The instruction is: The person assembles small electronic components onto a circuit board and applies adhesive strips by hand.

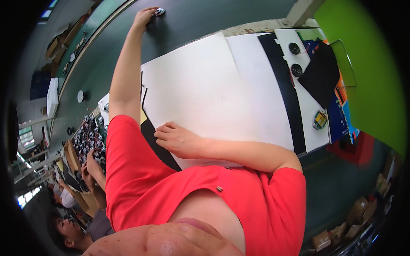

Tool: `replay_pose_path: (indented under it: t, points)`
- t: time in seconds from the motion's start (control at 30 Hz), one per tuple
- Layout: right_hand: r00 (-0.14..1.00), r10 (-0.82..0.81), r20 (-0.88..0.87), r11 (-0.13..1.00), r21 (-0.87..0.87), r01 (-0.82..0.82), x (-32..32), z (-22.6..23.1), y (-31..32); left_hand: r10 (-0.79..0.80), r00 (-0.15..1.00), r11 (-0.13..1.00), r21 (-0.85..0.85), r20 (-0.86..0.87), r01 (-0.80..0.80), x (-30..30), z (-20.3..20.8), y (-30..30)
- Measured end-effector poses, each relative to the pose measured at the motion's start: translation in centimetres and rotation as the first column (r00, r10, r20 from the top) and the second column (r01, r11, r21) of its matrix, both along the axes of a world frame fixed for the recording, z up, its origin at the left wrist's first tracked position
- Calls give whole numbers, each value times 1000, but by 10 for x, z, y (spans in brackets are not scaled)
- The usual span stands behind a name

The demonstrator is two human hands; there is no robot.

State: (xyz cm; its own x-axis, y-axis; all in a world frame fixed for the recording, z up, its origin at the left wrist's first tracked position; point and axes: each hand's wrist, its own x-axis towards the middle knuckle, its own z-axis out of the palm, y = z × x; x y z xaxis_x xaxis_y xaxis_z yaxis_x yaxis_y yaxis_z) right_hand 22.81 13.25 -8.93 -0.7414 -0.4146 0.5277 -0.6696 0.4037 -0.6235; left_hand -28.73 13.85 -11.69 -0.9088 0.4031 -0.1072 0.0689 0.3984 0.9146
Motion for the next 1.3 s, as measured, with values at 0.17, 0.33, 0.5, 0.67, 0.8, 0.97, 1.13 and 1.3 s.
replay_pose_path:
  t: [0.17, 0.33, 0.5, 0.67, 0.8, 0.97, 1.13, 1.3]
  points:
    - [999, -22, -24, 999, 48, 23, -1, -3, 0, 254, 952, 956, 193, -170, -220, 61, 31, -7]
    - [1000, 16, 11, 999, 39, -17, -1, -1, 2, -170, 907, 521, 816, 386, -249, 150, 81, -14]
    - [1000, -8, 24, 995, 98, 5, 4, 3, 4, -440, 838, 382, 912, 324, -152, 251, 113, -31]
    - [1000, -25, 8, 991, 134, 24, 1, 2, 0, -458, 807, 446, 882, 373, -154, 295, 119, -40]
    - [998, -2, 56, 999, 44, -1, 3, 4, 0, -465, 791, 436, 880, 397, -186, 318, 120, -48]
    - [908, 0, 419, 961, -251, 116, -4, 18, 11, -551, 735, 302, 915, 396, -267, 341, 110, -65]
    - [711, 127, 691, 797, -498, 342, -13, 31, 30, -442, 763, 316, 878, 472, -360, 363, 107, -81]
    - [725, 128, 677, 710, -573, 410, -12, 38, 46, -227, 888, 642, 747, 400, -173, 377, 99, -107]
